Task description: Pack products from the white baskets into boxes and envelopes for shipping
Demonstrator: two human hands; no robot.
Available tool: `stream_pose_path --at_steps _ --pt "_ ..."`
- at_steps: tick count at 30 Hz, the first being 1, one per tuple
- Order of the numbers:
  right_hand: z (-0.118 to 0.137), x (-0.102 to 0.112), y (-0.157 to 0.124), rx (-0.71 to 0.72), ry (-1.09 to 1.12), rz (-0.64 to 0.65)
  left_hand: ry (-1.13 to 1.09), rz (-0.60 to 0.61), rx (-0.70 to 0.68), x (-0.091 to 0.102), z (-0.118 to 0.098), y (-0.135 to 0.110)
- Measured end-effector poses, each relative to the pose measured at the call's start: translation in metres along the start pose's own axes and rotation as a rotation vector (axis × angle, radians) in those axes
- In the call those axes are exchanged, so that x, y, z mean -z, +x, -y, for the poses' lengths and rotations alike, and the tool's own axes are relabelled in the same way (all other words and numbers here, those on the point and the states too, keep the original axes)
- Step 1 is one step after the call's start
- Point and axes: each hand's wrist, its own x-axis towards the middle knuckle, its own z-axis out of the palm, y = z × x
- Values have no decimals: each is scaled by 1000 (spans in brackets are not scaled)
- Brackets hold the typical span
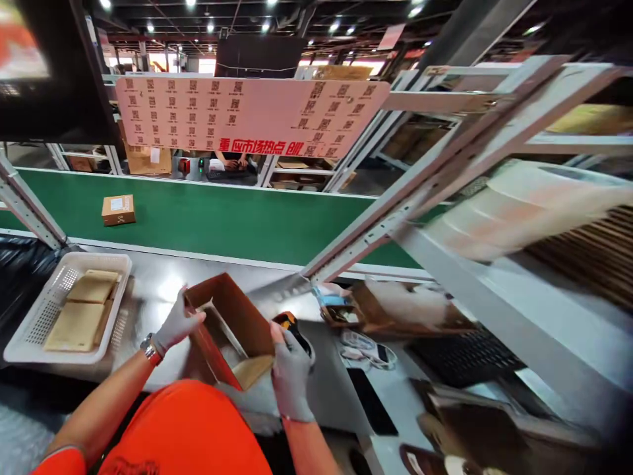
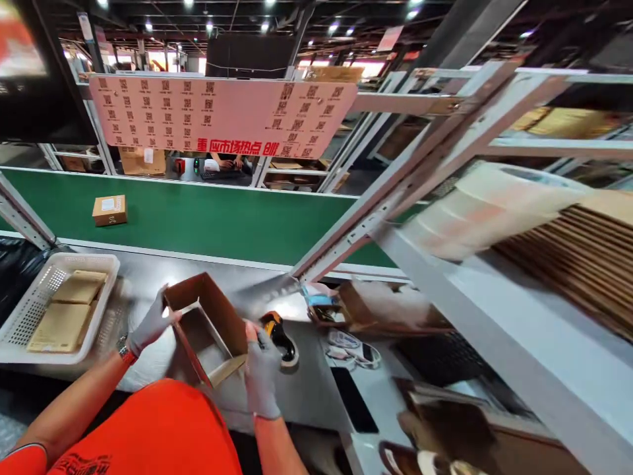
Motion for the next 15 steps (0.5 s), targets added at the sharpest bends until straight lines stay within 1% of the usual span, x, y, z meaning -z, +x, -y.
stream_pose_path --at_steps 1,2,4,6,8,9,10,12,15 --pt "1 -8 -1 -35 55 42 32 70 -32 -3 -3 -2" --pt "1 -15 0 -60 119 76 71 107 -51 -6 -6 -4" --pt "-1 -22 5 -54 243 126 146 101 -49 -4 -12 -5" --pt "-7 -18 15 -3 323 184 208 80 -33 4 -18 -4" --pt "-14 -7 26 24 303 262 278 104 -57 15 -25 -3" --pt "-18 -2 32 14 264 285 312 127 -91 19 -28 -3" --pt "-21 3 36 -1 225 281 342 152 -139 23 -31 -3" --pt "-27 5 43 -19 175 227 389 190 -252 24 -36 -7" --pt "-37 -5 47 -18 148 124 493 269 -390 21 -38 -17"
